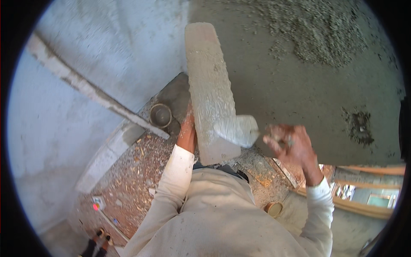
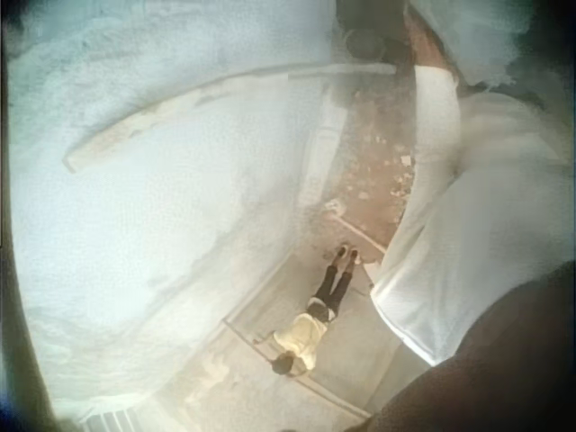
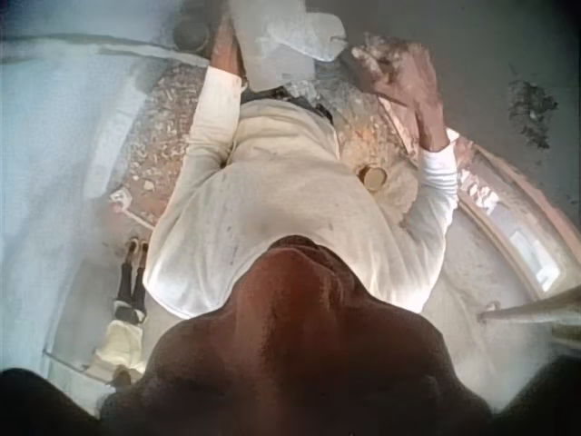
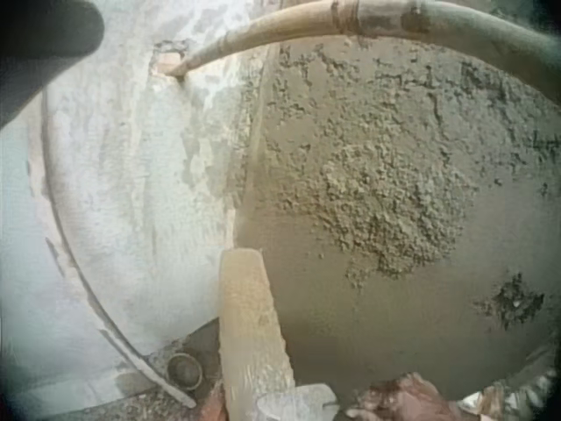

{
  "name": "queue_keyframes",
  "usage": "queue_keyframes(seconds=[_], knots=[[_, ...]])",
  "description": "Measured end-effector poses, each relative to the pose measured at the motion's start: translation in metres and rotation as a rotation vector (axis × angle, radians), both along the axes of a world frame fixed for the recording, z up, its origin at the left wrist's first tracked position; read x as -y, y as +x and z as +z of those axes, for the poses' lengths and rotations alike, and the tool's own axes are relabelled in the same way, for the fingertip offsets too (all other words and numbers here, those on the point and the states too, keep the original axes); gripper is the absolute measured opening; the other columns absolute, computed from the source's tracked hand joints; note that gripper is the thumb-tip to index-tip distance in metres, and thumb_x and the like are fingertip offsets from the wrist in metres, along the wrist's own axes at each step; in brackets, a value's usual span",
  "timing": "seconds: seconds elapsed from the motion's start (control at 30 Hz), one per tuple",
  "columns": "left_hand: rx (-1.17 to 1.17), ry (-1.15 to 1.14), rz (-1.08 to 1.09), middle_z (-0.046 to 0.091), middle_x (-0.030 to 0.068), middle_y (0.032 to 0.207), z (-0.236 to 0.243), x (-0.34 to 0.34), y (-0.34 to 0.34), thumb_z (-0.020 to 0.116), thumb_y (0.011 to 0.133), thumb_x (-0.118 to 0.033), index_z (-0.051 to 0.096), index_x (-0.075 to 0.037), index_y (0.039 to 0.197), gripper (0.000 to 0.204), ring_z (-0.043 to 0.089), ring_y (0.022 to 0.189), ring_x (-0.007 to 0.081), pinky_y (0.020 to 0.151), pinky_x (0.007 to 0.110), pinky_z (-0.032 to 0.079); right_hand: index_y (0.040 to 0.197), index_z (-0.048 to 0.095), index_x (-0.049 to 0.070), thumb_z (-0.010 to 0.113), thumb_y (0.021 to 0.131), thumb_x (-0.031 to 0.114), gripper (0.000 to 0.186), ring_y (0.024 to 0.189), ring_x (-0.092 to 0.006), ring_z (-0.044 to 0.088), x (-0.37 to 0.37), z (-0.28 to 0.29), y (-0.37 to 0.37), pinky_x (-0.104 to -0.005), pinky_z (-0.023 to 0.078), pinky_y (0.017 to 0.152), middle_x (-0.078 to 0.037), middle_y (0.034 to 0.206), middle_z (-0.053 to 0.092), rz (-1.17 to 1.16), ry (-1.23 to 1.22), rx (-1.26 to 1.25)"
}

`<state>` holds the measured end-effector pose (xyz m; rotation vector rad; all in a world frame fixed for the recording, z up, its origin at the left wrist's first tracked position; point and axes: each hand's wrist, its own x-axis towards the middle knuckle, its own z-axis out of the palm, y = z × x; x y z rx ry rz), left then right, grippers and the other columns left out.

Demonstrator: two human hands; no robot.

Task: The person plasters a wall by scooping wet mortar with a trowel onto a hawk, throwing and applying the mortar onto the wall, and smoothing the surface with a float.

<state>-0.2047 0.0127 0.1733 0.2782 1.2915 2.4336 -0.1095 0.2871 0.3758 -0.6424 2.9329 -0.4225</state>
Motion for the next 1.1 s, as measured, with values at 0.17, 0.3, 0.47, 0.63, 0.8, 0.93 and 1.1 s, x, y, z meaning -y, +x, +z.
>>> queue_keyframes(seconds=[0.17, 0.3, 0.47, 0.63, 0.8, 0.93, 1.1], knots=[[-0.086, -0.032, -0.103, 0.067, 0.0113, 0.126, 0.0, -0.008, -0.019, 0.049, 0.107, -0.038, 0.057, -0.005, 0.131, 0.042, 0.068, 0.106, 0.0215, 0.085, 0.044, 0.061, 0.106, 0.08, 0.006, 0.074, 0.092, 0.036, 0.034, 0.058, -0.0239, 0.072, 0.013, 0.017, -0.077, -0.039, 0.058, 0.059, -0.018, 0.088, 0.078, -0.131, -0.059, -0.082], [0.01, 0.043, -0.14, 0.067, 0.0118, 0.125, -0.002, -0.007, -0.028, 0.049, 0.107, -0.037, 0.057, -0.005, 0.131, 0.042, 0.068, 0.106, 0.0221, 0.086, 0.044, 0.061, 0.106, 0.08, 0.005, 0.073, 0.093, 0.036, 0.034, 0.063, -0.022, 0.074, 0.029, 0.023, -0.101, -0.0384, 0.061, 0.062, -0.019, 0.091, 0.078, -0.28, 0.019, -0.289], [0.166, 0.085, -0.178, 0.067, 0.0123, 0.124, -0.023, 0.003, -0.052, 0.048, 0.107, -0.037, 0.057, -0.005, 0.131, 0.041, 0.068, 0.107, 0.0228, 0.086, 0.044, 0.061, 0.105, 0.08, 0.007, 0.068, 0.096, 0.038, 0.034, 0.074, -0.0263, 0.077, 0.067, -0.004, -0.073, -0.0366, 0.063, 0.069, -0.018, 0.104, 0.077, 0.018, -0.106, -0.204], [0.304, 0.125, -0.195, 0.067, 0.0129, 0.124, -0.037, 0.016, -0.063, 0.048, 0.107, -0.036, 0.057, -0.005, 0.131, 0.041, 0.068, 0.108, 0.0235, 0.087, 0.045, 0.061, 0.105, 0.077, 0.006, 0.066, 0.098, 0.038, 0.035, 0.07, -0.0312, 0.073, 0.091, -0.012, -0.085, -0.0454, 0.058, 0.069, -0.019, 0.078, 0.073, -0.252, -0.05, 0.257], [0.399, 0.119, -0.13, 0.067, 0.0135, 0.123, -0.041, 0.019, -0.059, 0.047, 0.107, -0.036, 0.057, -0.005, 0.132, 0.041, 0.068, 0.108, 0.0243, 0.087, 0.045, 0.061, 0.1, 0.074, 0.002, 0.065, 0.099, 0.038, 0.037, 0.057, -0.0282, 0.066, 0.067, 0.021, -0.136, -0.0451, 0.052, 0.058, -0.017, 0.063, 0.063, -0.359, -0.04, -0.195], [0.489, 0.063, 0.031, 0.067, 0.014, 0.123, -0.053, 0.071, -0.058, 0.047, 0.107, -0.035, 0.057, -0.005, 0.132, 0.04, 0.068, 0.109, 0.0249, 0.088, 0.045, 0.061, 0.098, 0.074, 0.002, 0.064, 0.101, 0.04, 0.039, 0.053, -0.0221, 0.064, 0.112, 0.095, -0.133, -0.0387, 0.052, 0.053, -0.012, 0.061, 0.062, -0.076, -0.178, -0.015], [0.561, 0.11, 0.294, 0.067, 0.0146, 0.117, -0.083, 0.127, -0.056, 0.045, 0.107, -0.035, 0.059, -0.005, 0.13, 0.04, 0.069, 0.104, 0.028, 0.088, 0.046, 0.06, 0.095, 0.073, 0.005, 0.063, 0.102, 0.049, 0.046, 0.05, -0.0145, 0.059, 0.118, 0.114, -0.184, -0.0306, 0.047, 0.045, 0.0, 0.061, 0.06, 0.003, -0.526, 0.587]])
